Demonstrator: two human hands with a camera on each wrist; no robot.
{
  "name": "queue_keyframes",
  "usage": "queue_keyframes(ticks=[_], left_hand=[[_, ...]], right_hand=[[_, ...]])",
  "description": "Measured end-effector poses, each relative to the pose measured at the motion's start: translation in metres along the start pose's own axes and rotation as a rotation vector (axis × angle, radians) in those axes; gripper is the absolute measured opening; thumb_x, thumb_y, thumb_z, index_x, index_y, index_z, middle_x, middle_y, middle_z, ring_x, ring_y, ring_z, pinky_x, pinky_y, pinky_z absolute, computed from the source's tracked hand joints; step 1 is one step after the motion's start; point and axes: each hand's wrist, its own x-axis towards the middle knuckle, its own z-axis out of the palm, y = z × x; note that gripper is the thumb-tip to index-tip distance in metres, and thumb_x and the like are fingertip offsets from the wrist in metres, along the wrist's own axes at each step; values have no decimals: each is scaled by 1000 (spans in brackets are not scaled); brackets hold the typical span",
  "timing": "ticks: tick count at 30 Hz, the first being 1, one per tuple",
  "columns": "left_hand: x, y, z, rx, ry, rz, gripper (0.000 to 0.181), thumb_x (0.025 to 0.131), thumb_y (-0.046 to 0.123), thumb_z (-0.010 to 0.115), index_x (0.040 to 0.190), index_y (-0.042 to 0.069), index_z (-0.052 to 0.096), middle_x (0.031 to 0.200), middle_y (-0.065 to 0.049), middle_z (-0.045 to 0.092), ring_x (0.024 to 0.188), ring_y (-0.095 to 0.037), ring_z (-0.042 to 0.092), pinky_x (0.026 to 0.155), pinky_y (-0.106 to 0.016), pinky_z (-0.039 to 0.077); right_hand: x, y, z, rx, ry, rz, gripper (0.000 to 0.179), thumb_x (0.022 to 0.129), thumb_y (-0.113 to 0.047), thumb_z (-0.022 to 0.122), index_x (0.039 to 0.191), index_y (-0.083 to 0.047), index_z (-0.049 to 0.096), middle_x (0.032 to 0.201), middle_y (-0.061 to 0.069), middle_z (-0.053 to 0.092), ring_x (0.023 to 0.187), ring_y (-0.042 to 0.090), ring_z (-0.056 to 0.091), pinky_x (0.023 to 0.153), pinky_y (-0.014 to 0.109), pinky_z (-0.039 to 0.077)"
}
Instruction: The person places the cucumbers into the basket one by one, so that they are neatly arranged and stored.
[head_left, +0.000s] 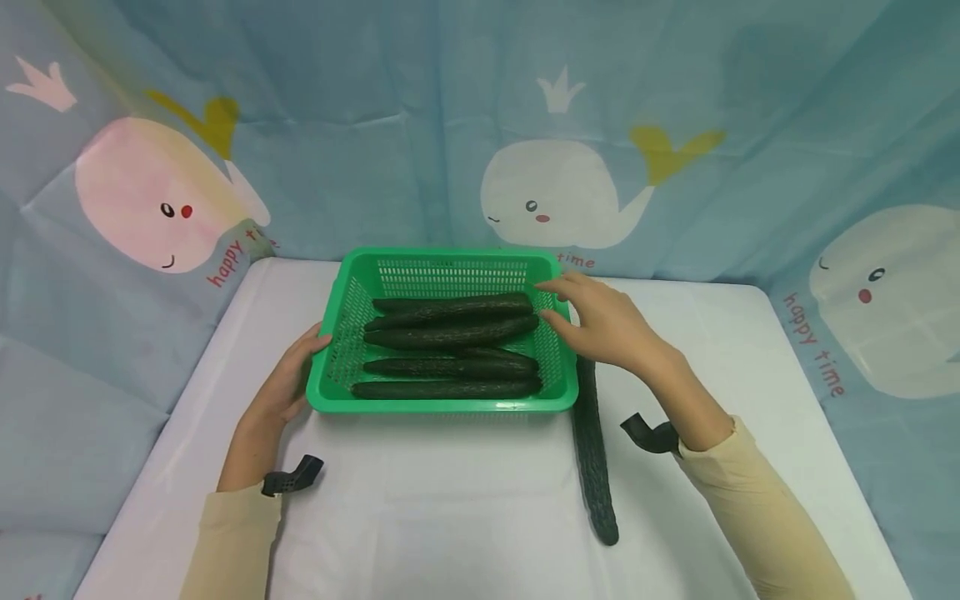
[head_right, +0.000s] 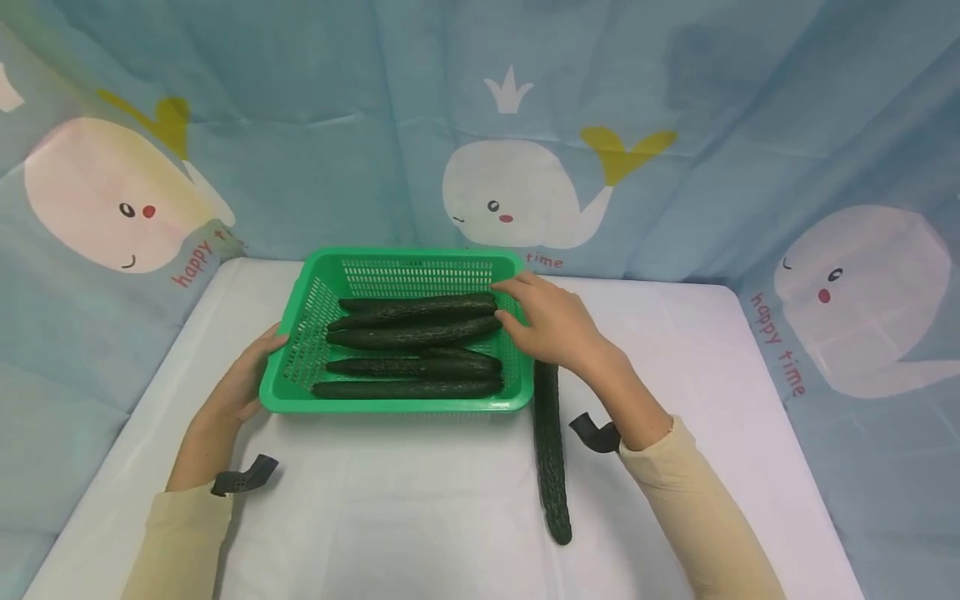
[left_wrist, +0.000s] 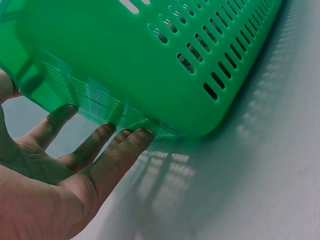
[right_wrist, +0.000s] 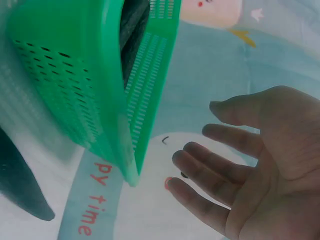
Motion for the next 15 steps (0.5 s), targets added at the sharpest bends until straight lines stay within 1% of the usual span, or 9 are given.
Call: queue_keyframes(ticks=[2,5,6,8,9,12,15], left_hand=[[-1,1,0,3,-3,-4,71,113,44,40,172,14,13,163,-14,39,125,-1,63,100,-20,59],[-1,1,0,10,-5,-8,71,113,45,39,172,15,13,166,-18,33,126,-1,62,100,-20,59],[-1,1,0,10,-5,-7,71,113,44,39,172,15,13,165,-18,33,126,-1,62,100,-20,59],[-1,1,0,11,-2,-7,70,113,44,39,172,14,13,164,-17,35,125,-1,63,100,-20,59],[-1,1,0,10,-1,-8,70,113,44,39,172,14,13,164,-17,35,125,-1,63,99,-20,60],[-1,1,1,13,3,-12,71,113,44,39,172,15,13,168,-22,30,125,0,63,100,-20,59],[-1,2,1,16,5,-20,70,113,45,39,172,16,13,168,-23,29,125,0,63,100,-20,59]], right_hand=[[-4,2,1,11,13,10,48,105,-28,65,149,-11,60,148,16,61,122,31,70,87,54,62],[-11,6,4,23,32,27,47,105,-28,66,149,-11,61,146,13,63,119,30,72,81,51,61],[-13,7,5,28,38,32,47,105,-28,66,148,-11,61,145,12,64,118,30,72,79,50,61],[-17,9,7,40,47,46,46,105,-27,66,147,-11,62,146,11,64,118,30,71,79,50,61],[-19,10,8,45,50,52,46,105,-27,66,148,-11,62,146,11,64,116,31,72,79,50,61],[-25,13,10,50,60,66,45,105,-26,65,147,-10,62,147,12,64,117,33,70,84,53,61],[-32,17,13,54,75,84,45,105,-26,65,147,-9,62,147,14,64,118,35,69,89,57,60]])
